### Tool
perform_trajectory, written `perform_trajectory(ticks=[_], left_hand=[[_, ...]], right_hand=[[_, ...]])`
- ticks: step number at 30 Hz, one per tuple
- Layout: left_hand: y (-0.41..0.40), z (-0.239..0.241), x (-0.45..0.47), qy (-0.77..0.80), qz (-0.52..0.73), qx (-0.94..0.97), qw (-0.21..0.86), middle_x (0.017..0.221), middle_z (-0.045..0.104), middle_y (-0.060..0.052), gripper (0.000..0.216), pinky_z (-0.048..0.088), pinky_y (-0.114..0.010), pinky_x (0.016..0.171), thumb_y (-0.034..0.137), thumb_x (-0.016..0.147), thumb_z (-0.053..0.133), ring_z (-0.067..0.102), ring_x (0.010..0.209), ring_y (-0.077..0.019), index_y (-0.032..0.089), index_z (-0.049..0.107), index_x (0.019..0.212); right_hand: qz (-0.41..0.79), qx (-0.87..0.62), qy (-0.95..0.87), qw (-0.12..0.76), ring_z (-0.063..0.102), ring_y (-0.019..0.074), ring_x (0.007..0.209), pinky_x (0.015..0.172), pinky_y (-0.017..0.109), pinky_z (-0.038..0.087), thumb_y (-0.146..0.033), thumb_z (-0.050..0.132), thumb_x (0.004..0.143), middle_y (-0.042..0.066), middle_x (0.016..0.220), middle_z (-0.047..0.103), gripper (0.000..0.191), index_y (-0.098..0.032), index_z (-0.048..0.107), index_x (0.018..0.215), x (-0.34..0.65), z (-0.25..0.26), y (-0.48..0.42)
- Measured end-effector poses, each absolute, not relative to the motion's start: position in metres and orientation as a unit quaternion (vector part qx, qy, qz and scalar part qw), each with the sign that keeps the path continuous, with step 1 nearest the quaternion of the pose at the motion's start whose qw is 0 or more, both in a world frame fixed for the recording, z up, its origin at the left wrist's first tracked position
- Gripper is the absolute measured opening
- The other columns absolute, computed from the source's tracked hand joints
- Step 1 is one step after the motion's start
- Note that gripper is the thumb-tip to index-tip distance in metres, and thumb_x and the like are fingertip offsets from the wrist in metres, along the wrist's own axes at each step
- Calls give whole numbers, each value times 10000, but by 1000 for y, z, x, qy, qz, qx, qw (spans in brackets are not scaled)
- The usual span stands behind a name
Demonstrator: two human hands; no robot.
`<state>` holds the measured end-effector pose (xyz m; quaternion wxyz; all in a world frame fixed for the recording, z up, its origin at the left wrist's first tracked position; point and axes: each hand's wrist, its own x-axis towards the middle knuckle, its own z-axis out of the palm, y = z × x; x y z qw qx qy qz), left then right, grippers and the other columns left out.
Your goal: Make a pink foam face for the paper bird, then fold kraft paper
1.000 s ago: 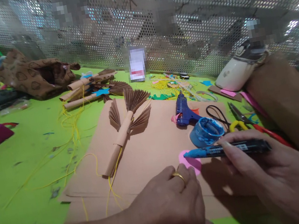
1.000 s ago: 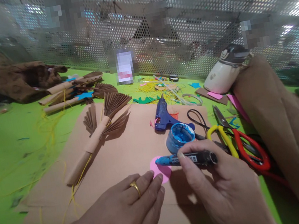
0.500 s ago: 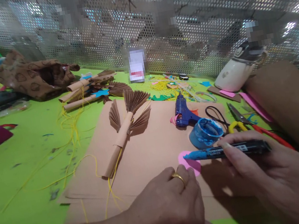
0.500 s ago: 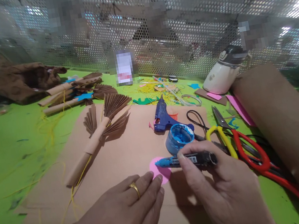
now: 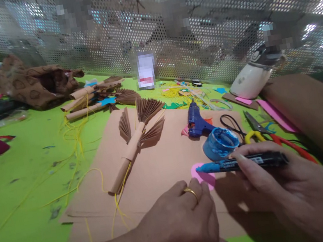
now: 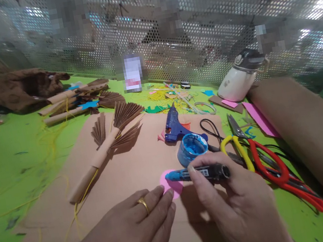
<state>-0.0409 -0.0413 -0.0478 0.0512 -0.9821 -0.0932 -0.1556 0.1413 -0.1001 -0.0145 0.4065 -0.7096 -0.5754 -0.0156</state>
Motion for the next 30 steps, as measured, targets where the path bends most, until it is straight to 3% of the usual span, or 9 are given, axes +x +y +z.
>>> perform_trajectory(ticks=[5,10,21,30], left_hand=[[-41,-49,-40,-89,-161,-981,61,1163,614,-160,371,453,-391,873,346,902,474,539,1095,-289,61,621,1088],[-41,-48,-40,-92,-161,-981,59,1129,632,-150,354,458,-385,864,352,890,497,548,1077,-285,69,631,1055],[-41,-49,-41,-92,-157,-982,53,1150,624,-155,384,458,-385,868,365,876,519,552,1072,-289,58,622,1081],[-43,-47,-40,-102,-151,-982,44,1147,617,-177,360,447,-393,881,365,856,559,546,1079,-289,57,622,1032]], right_hand=[[-21,-708,-576,408,630,124,558,537,192,491,-406,550,820,-39,703,696,165,-267,635,787,142,-15,-100],[-12,-710,-572,410,601,112,501,534,183,492,-398,548,820,-57,602,658,155,-273,634,788,140,-14,-99],[-125,-787,-499,342,561,130,420,422,235,419,-547,479,814,-45,509,625,341,-257,640,735,139,1,-106],[-96,-745,-535,385,584,126,465,456,212,440,-441,547,793,-44,559,632,218,-251,632,731,143,-3,-104]])
